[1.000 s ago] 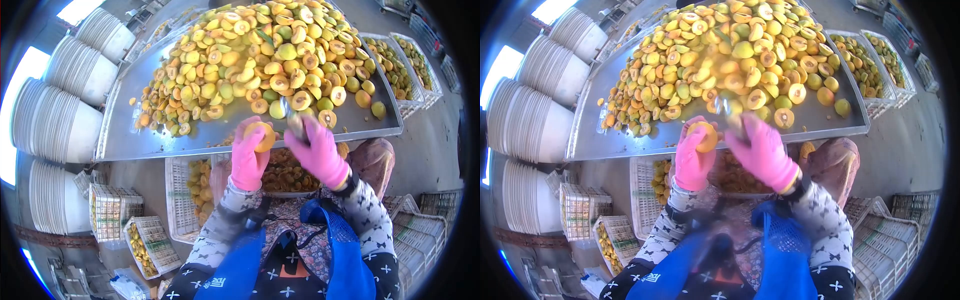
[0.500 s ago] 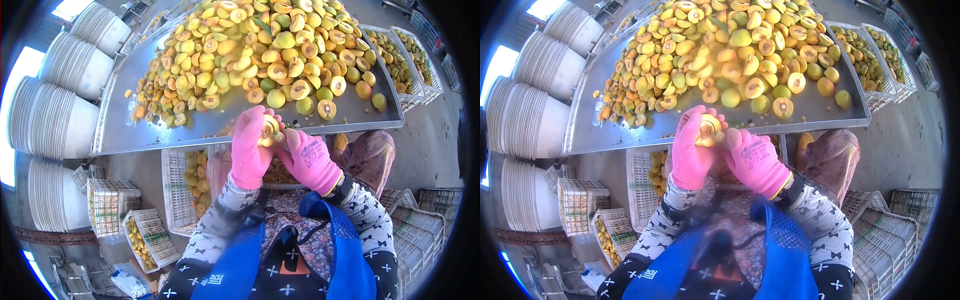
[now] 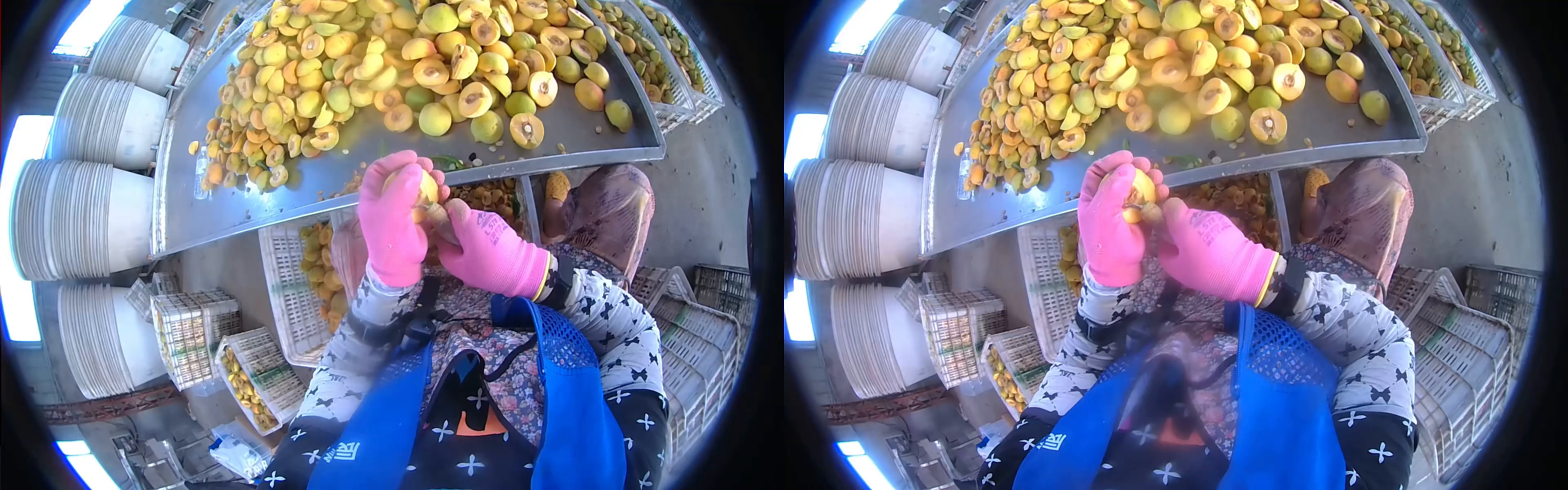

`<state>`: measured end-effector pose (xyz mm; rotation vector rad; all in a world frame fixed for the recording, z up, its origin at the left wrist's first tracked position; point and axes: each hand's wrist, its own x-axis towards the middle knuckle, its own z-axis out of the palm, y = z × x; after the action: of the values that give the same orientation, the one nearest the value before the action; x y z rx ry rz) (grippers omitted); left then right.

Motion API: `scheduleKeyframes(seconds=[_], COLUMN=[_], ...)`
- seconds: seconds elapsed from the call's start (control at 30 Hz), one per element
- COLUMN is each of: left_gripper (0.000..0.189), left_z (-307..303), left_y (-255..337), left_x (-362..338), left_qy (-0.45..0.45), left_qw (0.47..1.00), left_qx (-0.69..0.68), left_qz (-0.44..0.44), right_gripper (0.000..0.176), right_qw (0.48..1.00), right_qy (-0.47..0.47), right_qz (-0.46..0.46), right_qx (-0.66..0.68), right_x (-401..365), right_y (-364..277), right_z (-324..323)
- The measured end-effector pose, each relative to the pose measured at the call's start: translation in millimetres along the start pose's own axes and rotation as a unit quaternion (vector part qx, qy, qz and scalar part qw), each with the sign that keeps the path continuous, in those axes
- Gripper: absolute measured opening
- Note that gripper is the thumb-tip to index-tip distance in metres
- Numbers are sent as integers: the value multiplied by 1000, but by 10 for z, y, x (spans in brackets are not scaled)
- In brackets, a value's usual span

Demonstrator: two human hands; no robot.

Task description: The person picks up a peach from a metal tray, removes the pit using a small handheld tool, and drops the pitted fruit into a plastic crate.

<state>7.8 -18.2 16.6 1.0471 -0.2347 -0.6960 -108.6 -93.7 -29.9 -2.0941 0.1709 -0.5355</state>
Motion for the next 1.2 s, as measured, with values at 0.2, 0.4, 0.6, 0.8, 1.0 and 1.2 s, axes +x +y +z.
scheduleKeyframes(seconds=[0.2, 0.4, 0.6, 0.8, 1.0, 1.2], left_gripper=[27, 41, 42, 48, 37, 43], left_z=[-110, -44, 64, -7, -25, -371], left_y=[-83, -96, -27, -72, 46, -44], left_x=[32, -26, -45, 32, 114, 280], left_qy=[-76, 42, 26, -74, -249, -164], left_qw=[951, 992, 996, 978, 940, 968], left_qx=[274, 113, 82, 194, 233, 105], left_qz=[125, -40, -32, -6, 9, -156], right_gripper=[32, 30, 22, 21, 17, 18], right_qw=[989, 999, 829, 794, 722, 691], right_qy=[-70, -12, -163, -231, -258, -306], right_qz=[51, -10, 361, 334, 302, 318], right_qx=[-123, 35, 394, 453, 567, 572], right_x=[12, -161, 30, -43, -105, -149], right_y=[125, 109, -269, -193, -74, 71], right_z=[-114, 140, -227, -318, -343, -460])
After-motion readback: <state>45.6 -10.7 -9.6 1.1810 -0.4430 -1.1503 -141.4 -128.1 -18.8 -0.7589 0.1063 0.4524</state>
